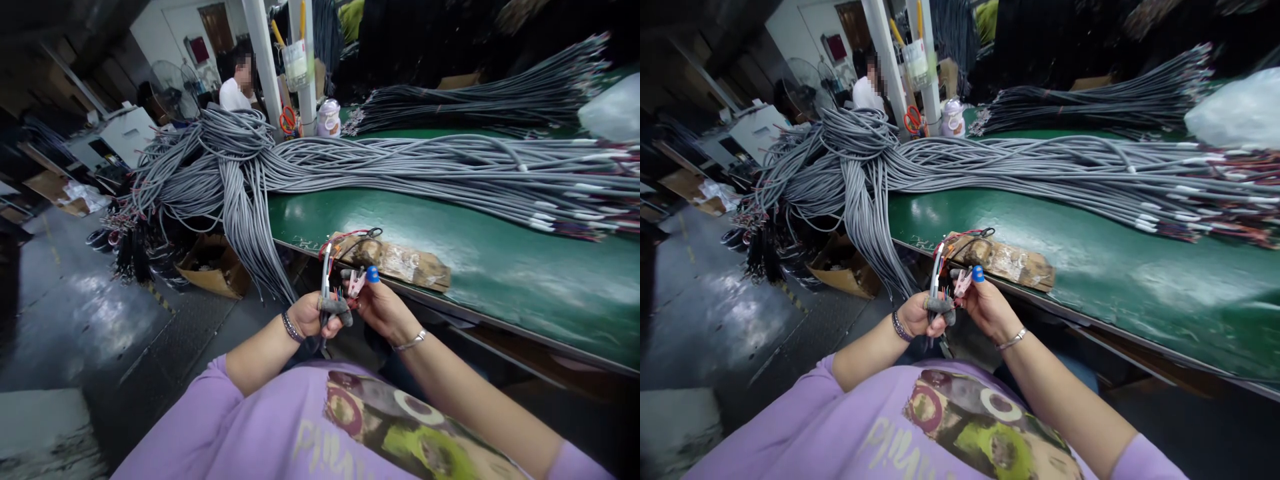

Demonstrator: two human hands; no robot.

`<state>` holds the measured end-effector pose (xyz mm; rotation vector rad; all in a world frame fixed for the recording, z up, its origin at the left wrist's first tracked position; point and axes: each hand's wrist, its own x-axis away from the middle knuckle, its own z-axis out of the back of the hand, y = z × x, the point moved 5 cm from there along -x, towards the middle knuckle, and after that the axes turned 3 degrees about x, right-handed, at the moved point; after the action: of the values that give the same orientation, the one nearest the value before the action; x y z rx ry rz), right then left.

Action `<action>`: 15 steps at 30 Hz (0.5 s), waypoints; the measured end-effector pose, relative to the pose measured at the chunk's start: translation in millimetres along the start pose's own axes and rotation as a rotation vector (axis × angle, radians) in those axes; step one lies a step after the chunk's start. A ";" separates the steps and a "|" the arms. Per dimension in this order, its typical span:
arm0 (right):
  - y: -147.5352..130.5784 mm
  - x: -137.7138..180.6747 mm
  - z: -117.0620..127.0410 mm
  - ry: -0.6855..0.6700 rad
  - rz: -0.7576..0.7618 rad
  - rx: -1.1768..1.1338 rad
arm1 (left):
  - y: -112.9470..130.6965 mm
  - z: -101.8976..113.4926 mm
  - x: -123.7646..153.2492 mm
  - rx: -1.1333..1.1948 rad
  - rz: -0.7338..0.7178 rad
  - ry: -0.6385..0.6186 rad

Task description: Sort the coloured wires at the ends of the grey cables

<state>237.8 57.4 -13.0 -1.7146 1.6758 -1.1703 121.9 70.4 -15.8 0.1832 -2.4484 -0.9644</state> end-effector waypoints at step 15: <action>-0.3 1.6 -3.3 0.006 -0.022 -0.125 | -0.3 0.2 -2.8 0.013 -0.019 0.038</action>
<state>235.1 56.7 -10.7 -1.8105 1.7717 -1.1024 124.2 71.1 -17.2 0.2278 -2.4228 -0.9441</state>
